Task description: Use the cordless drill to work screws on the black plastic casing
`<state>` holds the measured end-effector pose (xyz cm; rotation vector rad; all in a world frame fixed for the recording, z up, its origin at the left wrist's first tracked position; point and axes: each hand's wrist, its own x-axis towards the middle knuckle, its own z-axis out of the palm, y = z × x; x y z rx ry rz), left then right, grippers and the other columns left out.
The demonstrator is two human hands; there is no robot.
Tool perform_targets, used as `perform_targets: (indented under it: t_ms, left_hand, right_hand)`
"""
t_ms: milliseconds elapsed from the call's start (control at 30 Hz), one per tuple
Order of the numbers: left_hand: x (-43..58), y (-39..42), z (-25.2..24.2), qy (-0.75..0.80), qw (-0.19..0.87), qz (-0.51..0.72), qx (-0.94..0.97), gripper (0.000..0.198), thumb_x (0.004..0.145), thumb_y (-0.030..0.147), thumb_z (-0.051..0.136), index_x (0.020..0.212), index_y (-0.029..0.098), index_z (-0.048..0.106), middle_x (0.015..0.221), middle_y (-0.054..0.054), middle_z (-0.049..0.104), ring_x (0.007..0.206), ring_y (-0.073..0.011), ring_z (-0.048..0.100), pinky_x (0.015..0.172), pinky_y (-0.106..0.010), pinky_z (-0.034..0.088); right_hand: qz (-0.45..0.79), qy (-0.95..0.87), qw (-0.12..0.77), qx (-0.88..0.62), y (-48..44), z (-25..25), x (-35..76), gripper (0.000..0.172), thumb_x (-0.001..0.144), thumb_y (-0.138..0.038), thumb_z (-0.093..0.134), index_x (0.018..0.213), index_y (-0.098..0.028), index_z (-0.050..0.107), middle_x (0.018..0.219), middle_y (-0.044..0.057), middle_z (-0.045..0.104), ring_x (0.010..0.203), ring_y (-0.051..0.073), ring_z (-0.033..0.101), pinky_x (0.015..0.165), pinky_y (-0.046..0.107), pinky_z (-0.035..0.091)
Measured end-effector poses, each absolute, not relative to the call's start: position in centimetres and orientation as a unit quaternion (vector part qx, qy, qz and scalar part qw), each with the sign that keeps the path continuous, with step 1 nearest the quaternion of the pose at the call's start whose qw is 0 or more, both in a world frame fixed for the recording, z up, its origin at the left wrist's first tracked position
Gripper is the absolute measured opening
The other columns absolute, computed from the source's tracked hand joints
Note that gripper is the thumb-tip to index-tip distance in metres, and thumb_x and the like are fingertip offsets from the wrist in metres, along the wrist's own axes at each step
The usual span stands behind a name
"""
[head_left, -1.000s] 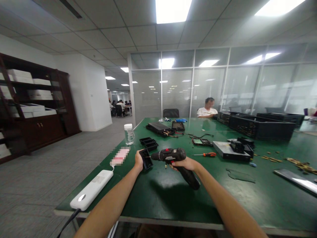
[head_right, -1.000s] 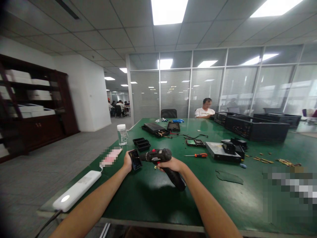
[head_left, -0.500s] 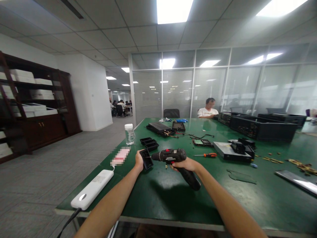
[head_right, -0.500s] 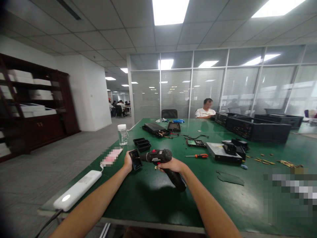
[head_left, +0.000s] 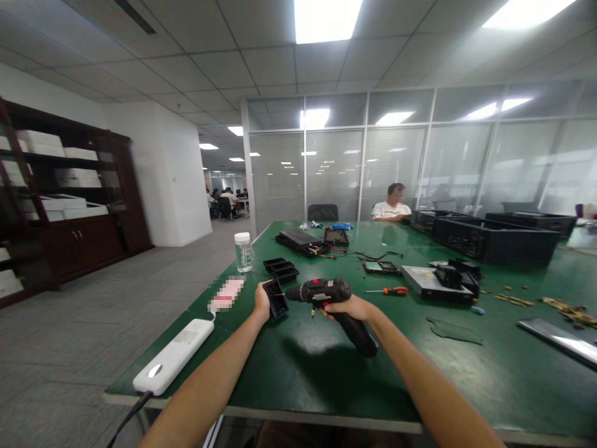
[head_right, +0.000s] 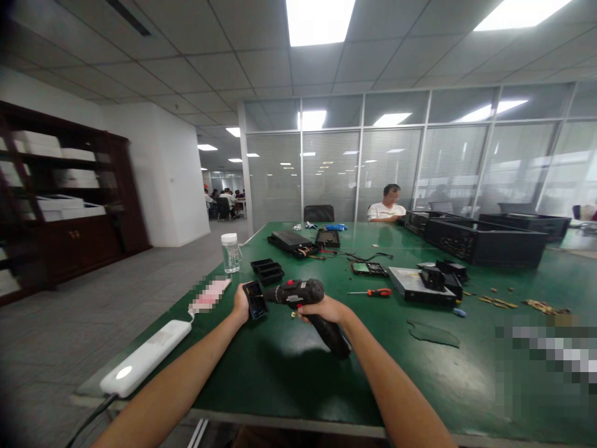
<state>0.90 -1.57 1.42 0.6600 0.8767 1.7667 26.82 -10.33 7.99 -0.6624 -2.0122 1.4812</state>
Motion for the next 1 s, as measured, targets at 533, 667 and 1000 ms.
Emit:
perform_targets:
  t_ms: [533, 667, 1000]
  left_hand:
    - [0.60, -0.99, 0.91, 0.378, 0.494, 0.736, 0.267, 0.022, 0.065, 0.036, 0.051, 0.071, 0.016, 0.060, 0.062, 0.000, 0.058, 0.056, -0.0153, 0.055, 0.060, -0.029, 0.044]
    - [0.56, -0.91, 0.85, 0.385, 0.480, 0.740, 0.271, 0.021, 0.065, 0.035, 0.051, 0.071, 0.017, 0.061, 0.064, -0.001, 0.060, 0.058, -0.0155, 0.055, 0.061, -0.029, 0.044]
    - [0.71, -0.95, 0.93, 0.372, 0.492, 0.741, 0.267, 0.026, 0.066, 0.039, 0.052, 0.072, 0.016, 0.061, 0.063, -0.001, 0.059, 0.059, -0.0169, 0.057, 0.062, -0.031, 0.045]
  right_hand:
    - [0.549, -0.753, 0.274, -0.237, -10.38, 8.05, 26.76, 0.026, 0.073, -0.035, 0.063, 0.079, -0.011, 0.059, 0.065, 0.001, 0.054, 0.059, 0.011, 0.050, 0.059, 0.026, 0.042]
    - [0.547, -0.752, 0.277, -0.242, -10.27, 7.92, 26.83, 0.026, 0.073, -0.036, 0.063, 0.078, -0.011, 0.059, 0.065, 0.001, 0.054, 0.059, 0.011, 0.049, 0.059, 0.025, 0.041]
    - [0.541, -0.759, 0.264, -0.247, -10.33, 8.09, 26.92, 0.028, 0.074, -0.038, 0.062, 0.075, -0.010, 0.059, 0.063, 0.001, 0.053, 0.058, 0.011, 0.048, 0.059, 0.025, 0.040]
